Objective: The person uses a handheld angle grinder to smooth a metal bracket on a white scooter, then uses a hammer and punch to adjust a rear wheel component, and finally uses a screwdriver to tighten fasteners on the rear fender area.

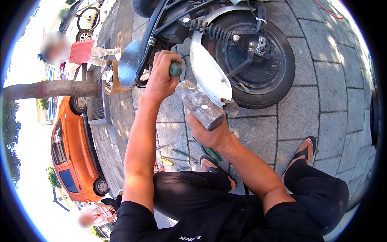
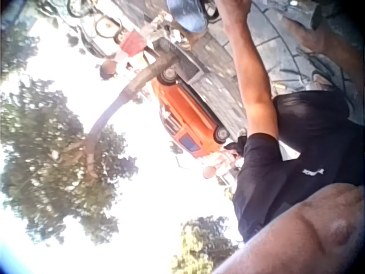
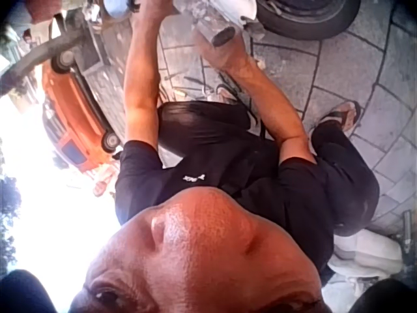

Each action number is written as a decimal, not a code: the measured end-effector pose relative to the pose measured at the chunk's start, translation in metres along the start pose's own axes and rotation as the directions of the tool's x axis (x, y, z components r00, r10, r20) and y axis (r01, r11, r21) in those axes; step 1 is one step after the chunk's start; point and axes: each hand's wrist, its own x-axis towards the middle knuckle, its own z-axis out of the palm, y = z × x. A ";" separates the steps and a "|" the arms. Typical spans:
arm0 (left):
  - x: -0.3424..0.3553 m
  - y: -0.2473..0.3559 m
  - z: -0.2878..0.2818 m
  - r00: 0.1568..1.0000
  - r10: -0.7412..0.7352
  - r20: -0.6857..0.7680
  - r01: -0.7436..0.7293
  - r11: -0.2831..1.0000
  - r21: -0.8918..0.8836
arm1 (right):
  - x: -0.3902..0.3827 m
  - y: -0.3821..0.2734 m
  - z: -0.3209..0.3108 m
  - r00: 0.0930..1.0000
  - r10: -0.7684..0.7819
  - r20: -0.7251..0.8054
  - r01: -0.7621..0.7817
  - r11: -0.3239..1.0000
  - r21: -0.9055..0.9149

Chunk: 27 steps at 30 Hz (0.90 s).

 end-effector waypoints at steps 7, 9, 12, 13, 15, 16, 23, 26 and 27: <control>0.002 0.006 -0.003 1.000 -0.007 0.006 0.007 1.000 0.004 | -0.002 0.002 0.001 0.998 0.036 -0.048 -0.035 0.999 0.035; 0.002 0.003 -0.003 1.000 0.005 0.002 -0.005 1.000 0.019 | -0.002 0.003 0.001 0.998 0.033 -0.055 -0.031 0.999 0.040; 0.001 0.002 -0.002 1.000 0.010 0.004 -0.010 1.000 0.025 | -0.001 0.004 0.000 0.999 0.013 -0.041 -0.012 1.000 0.024; 0.001 0.003 -0.002 1.000 0.009 0.006 -0.009 1.000 0.024 | -0.001 0.004 0.000 0.999 0.006 -0.042 -0.005 1.000 0.016; 0.001 0.003 -0.002 1.000 0.010 0.005 -0.010 1.000 0.027 | 0.001 0.001 -0.001 0.999 -0.007 -0.043 0.007 1.000 0.003; 0.001 0.003 -0.002 1.000 0.011 0.005 -0.011 1.000 0.028 | 0.001 0.001 -0.001 0.999 0.002 -0.042 -0.001 1.000 0.009; 0.004 0.009 -0.004 1.000 0.004 0.000 -0.004 1.000 0.010 | 0.000 0.002 0.000 0.997 0.049 -0.057 -0.047 0.998 0.036; 0.005 0.011 -0.003 1.000 0.005 0.005 -0.005 1.000 0.009 | 0.002 0.000 -0.001 0.997 0.032 -0.069 -0.030 0.999 0.019; 0.006 0.013 -0.003 1.000 0.006 0.003 -0.006 1.000 0.013 | 0.002 0.000 -0.001 0.997 0.017 -0.075 -0.017 1.000 0.008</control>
